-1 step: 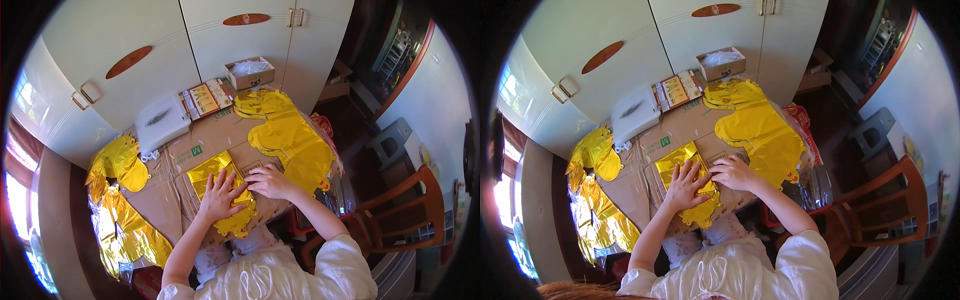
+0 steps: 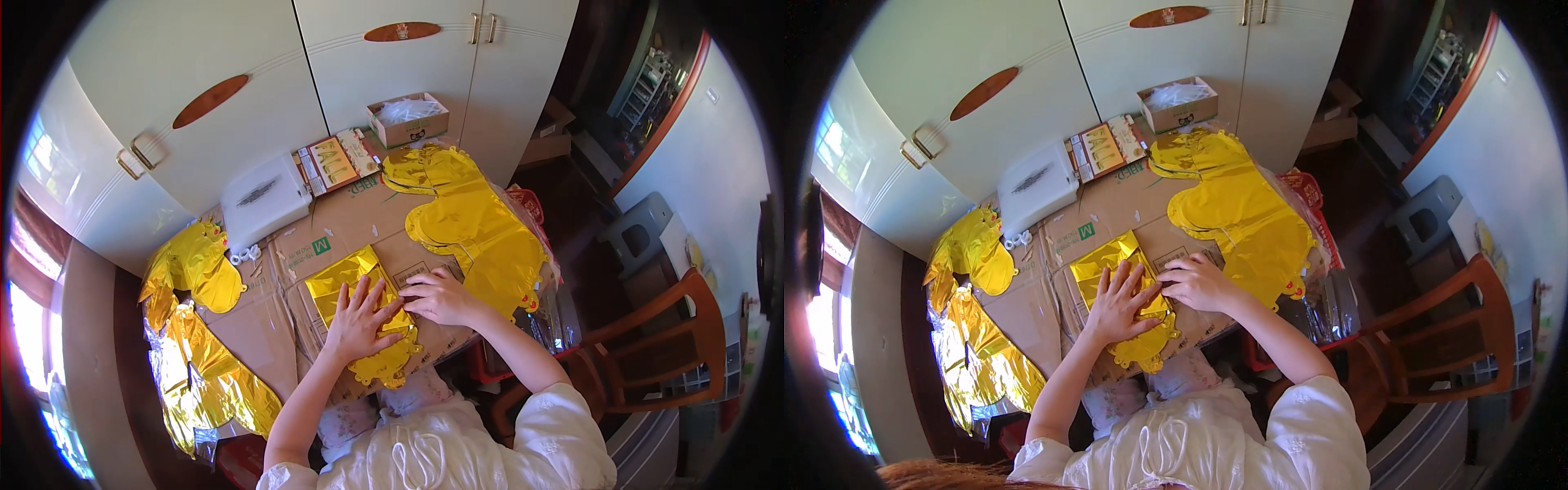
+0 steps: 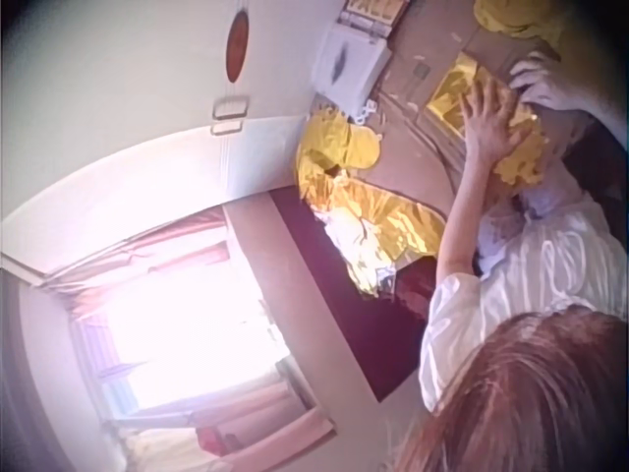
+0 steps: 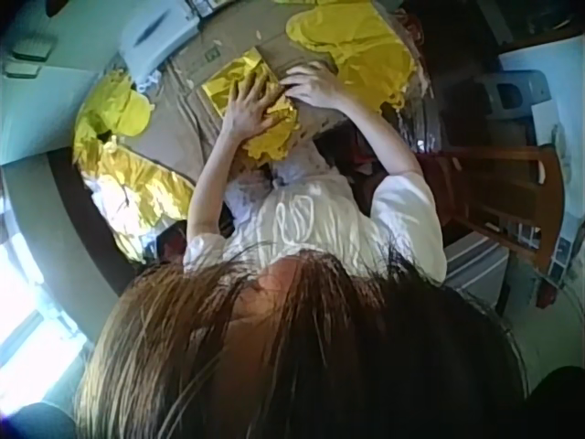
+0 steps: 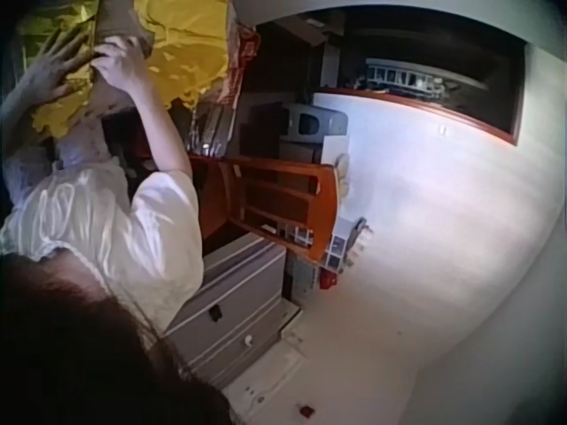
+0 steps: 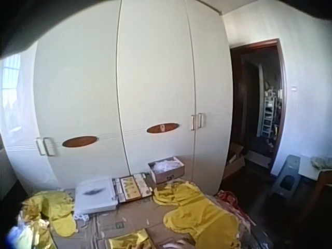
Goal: Folding gold foil letter-shaped balloons and placing them into individual plastic retail packaging with paper inserts.
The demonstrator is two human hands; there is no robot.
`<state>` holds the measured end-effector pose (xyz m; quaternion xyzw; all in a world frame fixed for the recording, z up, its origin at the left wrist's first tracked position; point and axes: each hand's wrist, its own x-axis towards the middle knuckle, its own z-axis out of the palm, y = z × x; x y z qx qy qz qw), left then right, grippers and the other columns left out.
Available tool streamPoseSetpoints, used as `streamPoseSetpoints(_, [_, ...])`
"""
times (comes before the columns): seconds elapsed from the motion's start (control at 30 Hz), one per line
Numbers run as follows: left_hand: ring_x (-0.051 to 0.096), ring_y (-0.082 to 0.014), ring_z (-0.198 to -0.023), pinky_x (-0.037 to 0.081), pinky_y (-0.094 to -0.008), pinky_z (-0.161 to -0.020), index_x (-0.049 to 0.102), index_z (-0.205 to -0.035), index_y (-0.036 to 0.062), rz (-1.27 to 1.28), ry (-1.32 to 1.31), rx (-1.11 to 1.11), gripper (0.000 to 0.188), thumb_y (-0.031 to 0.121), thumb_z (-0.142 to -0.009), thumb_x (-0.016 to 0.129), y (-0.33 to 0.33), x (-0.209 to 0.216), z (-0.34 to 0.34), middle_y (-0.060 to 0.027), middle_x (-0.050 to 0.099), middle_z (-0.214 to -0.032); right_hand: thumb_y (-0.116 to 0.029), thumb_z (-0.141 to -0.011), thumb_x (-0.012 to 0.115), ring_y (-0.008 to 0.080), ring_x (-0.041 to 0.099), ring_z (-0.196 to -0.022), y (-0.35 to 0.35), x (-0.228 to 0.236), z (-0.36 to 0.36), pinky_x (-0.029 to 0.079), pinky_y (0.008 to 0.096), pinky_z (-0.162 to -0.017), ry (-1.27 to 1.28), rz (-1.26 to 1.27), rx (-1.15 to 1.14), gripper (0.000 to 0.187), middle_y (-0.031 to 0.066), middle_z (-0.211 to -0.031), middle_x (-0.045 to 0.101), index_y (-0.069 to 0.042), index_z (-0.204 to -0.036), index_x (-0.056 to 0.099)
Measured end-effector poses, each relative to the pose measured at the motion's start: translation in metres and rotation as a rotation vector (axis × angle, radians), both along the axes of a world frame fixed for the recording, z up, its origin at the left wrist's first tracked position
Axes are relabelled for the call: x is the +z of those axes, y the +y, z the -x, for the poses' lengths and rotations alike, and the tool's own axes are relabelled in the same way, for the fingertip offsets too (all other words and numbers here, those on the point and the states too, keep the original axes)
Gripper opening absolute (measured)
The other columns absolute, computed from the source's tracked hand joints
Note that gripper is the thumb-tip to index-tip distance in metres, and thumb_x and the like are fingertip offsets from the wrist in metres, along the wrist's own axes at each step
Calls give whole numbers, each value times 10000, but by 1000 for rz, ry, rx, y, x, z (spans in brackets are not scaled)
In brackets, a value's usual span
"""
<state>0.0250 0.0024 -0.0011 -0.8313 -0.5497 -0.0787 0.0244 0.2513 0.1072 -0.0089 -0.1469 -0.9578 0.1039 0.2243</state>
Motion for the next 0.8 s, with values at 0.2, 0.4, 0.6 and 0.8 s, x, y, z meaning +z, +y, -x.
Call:
streamPoseSetpoints(0.2, [264,-376,-1434,175,-621,-1134,413,-1464,224,-4,-29,15,800,724,-841,466,-1,-1,0,-142,368,-1514,-249,-838,675,220,484,-1247,-9,4,2,379,433,-974,9,12,-32,118,-16,-1281,604,-183,-878,765])
streamPoseSetpoints(0.4, [250,-349,-1447,149,-604,-1148,388,-1467,91,-7,-13,24,874,721,-862,417,0,-7,1,-134,346,-1531,-255,-816,702,225,478,-1256,-8,-7,4,373,442,-991,27,99,-69,106,-26,-1275,609,-188,-866,767])
streamPoseSetpoints(0.6, [240,-345,-1451,139,-604,-1150,355,-1488,101,8,39,21,845,695,-887,388,1,-9,1,-130,338,-1537,-275,-780,733,228,473,-1260,-7,-12,5,362,451,-1009,-9,148,-125,117,-30,-1269,611,-204,-867,767])
streamPoseSetpoints(0.8, [244,-351,-1448,139,-617,-1146,370,-1492,201,9,23,7,778,692,-890,392,0,-8,1,-107,343,-1539,-299,-722,774,248,424,-1308,-8,0,5,343,476,-1032,-134,173,-150,181,-16,-1320,582,-207,-878,767])
